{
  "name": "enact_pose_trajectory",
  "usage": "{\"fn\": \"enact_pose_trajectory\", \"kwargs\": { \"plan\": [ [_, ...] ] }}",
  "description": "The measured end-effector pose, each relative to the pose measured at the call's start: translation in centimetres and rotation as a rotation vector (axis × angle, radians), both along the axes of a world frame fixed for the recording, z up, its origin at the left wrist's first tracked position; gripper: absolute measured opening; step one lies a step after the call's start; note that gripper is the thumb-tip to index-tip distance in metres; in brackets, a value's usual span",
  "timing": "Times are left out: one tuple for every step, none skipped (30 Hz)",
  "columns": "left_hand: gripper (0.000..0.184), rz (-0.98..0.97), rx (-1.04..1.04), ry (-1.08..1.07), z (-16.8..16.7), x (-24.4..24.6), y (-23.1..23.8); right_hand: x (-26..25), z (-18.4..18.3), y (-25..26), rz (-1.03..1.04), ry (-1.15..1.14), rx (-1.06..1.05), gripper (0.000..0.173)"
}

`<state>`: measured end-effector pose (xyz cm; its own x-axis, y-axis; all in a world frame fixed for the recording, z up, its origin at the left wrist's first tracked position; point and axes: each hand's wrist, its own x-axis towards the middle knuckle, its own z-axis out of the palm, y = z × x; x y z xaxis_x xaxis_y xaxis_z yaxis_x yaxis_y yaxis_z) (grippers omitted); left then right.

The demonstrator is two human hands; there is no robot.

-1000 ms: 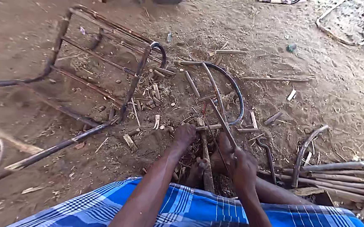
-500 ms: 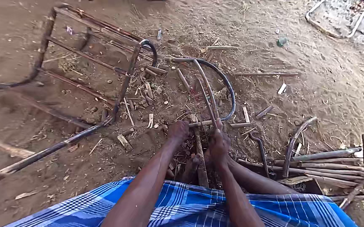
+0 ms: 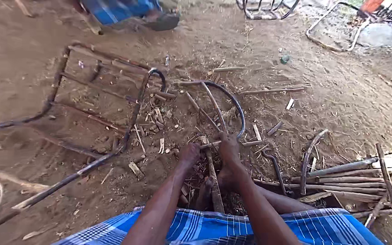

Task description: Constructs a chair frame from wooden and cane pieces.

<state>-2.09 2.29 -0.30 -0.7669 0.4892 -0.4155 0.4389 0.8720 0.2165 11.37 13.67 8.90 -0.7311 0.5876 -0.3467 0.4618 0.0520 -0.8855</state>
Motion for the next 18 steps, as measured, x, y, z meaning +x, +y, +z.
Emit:
{"fn": "enact_pose_trajectory", "kwargs": {
  "plan": [
    [0.028, 0.017, -0.022, -0.005, 0.5, 0.2, 0.0, -0.2, -0.5, 0.2, -0.033, 0.068, -0.044, 0.060],
    [0.029, 0.032, -0.041, -0.007, 0.9, 0.3, 0.2, 0.3, -0.9, 0.6, -0.077, 0.144, -0.086, 0.058],
    [0.030, 0.047, -0.047, -0.018, 1.2, 0.2, 0.5, 1.4, -0.4, 1.1, -0.132, 0.204, -0.135, 0.054],
    [0.030, 0.057, -0.054, -0.035, 1.5, 0.1, 0.6, 3.1, 0.8, 1.5, -0.194, 0.267, -0.183, 0.050],
    [0.030, 0.060, -0.061, -0.050, 1.4, 0.1, 0.5, 5.5, 2.2, 1.9, -0.235, 0.342, -0.231, 0.047],
    [0.031, 0.054, -0.064, -0.060, 1.1, 0.0, 0.2, 8.0, 3.4, 2.6, -0.266, 0.434, -0.269, 0.046],
    [0.031, 0.040, -0.066, -0.060, 0.7, -0.1, 0.0, 10.4, 4.3, 3.8, -0.273, 0.509, -0.264, 0.046],
    [0.030, 0.023, -0.065, -0.044, 0.6, -0.3, -0.1, 12.6, 4.9, 5.4, -0.265, 0.555, -0.219, 0.046],
    [0.031, 0.001, -0.058, -0.016, 0.8, -0.5, -0.2, 14.7, 5.1, 7.3, -0.256, 0.586, -0.153, 0.045],
    [0.031, -0.023, -0.065, 0.014, 1.3, -0.8, -0.3, 16.7, 4.8, 9.3, -0.243, 0.591, -0.065, 0.044],
    [0.032, -0.040, -0.067, 0.047, 2.3, -1.1, -0.4, 18.6, 4.2, 11.4, -0.225, 0.570, 0.049, 0.045],
    [0.034, -0.051, -0.069, 0.086, 3.6, -1.8, -0.6, 20.3, 3.2, 13.5, -0.212, 0.518, 0.194, 0.047],
    [0.034, -0.054, -0.075, 0.140, 5.1, -2.8, -0.7, 21.7, 2.0, 15.3, -0.212, 0.439, 0.363, 0.051],
    [0.033, -0.055, -0.080, 0.187, 7.2, -3.6, -0.9, 23.0, 0.7, 16.9, -0.210, 0.314, 0.542, 0.055],
    [0.030, -0.071, -0.080, 0.237, 9.8, -4.5, -1.0, 24.0, -0.6, 18.2, -0.187, 0.165, 0.694, 0.059],
    [0.027, -0.086, -0.074, 0.287, 12.7, -5.4, -1.2, 24.4, -1.8, 19.2, -0.147, 0.012, 0.780, 0.059],
    [0.025, -0.103, -0.073, 0.338, 15.8, -6.2, -1.3, 24.3, -3.2, 19.9, -0.105, -0.134, 0.797, 0.056],
    [0.023, -0.126, -0.092, 0.389, 19.0, -6.6, -1.5, 23.9, -4.4, 20.4, -0.060, -0.285, 0.762, 0.052]
  ]
}}
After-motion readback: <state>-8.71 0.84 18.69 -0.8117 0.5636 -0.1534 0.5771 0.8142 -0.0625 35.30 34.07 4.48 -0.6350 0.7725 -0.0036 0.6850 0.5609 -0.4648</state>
